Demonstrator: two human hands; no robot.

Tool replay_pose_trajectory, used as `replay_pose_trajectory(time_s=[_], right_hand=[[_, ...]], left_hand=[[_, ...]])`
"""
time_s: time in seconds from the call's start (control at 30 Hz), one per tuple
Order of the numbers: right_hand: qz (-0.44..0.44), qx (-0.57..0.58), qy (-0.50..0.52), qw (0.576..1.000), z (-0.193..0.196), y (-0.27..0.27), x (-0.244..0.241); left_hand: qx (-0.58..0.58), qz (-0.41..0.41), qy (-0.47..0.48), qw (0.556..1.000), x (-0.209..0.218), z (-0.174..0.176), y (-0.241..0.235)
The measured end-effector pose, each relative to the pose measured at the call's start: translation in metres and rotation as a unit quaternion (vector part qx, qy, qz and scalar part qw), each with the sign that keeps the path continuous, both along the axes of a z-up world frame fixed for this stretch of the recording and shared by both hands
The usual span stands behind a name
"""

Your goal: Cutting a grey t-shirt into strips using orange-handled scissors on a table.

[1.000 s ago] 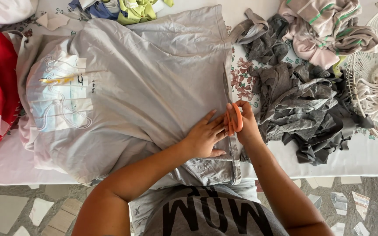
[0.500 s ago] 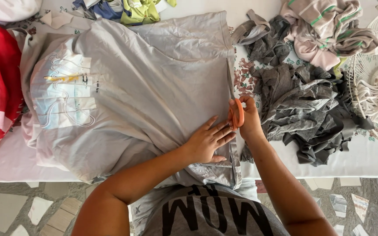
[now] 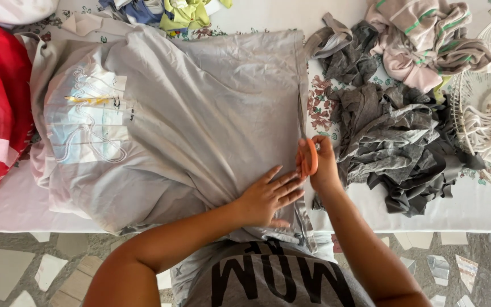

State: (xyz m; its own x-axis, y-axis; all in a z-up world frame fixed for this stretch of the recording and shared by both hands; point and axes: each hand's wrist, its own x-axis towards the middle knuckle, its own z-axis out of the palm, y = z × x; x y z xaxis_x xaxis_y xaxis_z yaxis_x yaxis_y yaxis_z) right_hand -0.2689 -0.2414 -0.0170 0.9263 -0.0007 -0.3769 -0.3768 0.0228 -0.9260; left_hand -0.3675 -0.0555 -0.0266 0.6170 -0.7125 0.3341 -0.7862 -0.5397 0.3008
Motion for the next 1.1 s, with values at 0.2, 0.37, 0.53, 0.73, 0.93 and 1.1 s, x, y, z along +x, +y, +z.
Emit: replay_pose_trajectory(time_s=[0.2, 0.37, 0.53, 0.73, 0.93, 1.1], right_hand=[[-0.006, -0.009, 0.032, 0.999, -0.004, 0.002, -0.020], [0.026, 0.012, 0.017, 0.999, 0.002, 0.006, -0.019], [0.047, 0.024, 0.073, 0.996, 0.038, 0.011, -0.019], [0.059, 0.026, 0.075, 0.995, 0.054, 0.013, -0.018], [0.041, 0.120, -0.011, 0.992, -0.012, -0.013, -0.006], [0.035, 0.060, -0.024, 0.997, -0.003, -0.009, 0.004]], left_hand=[[-0.222, 0.029, 0.254, 0.941, 0.104, -0.021, 0.017], [-0.101, 0.251, -0.025, 0.962, 0.268, -0.055, 0.004], [0.159, 0.242, 0.130, 0.948, 0.288, -0.015, 0.010], [0.160, 0.226, 0.112, 0.954, 0.266, -0.001, 0.020], [0.053, 0.176, -0.011, 0.983, 0.132, 0.000, 0.012], [0.038, 0.136, -0.028, 0.990, 0.083, 0.005, 0.002]])
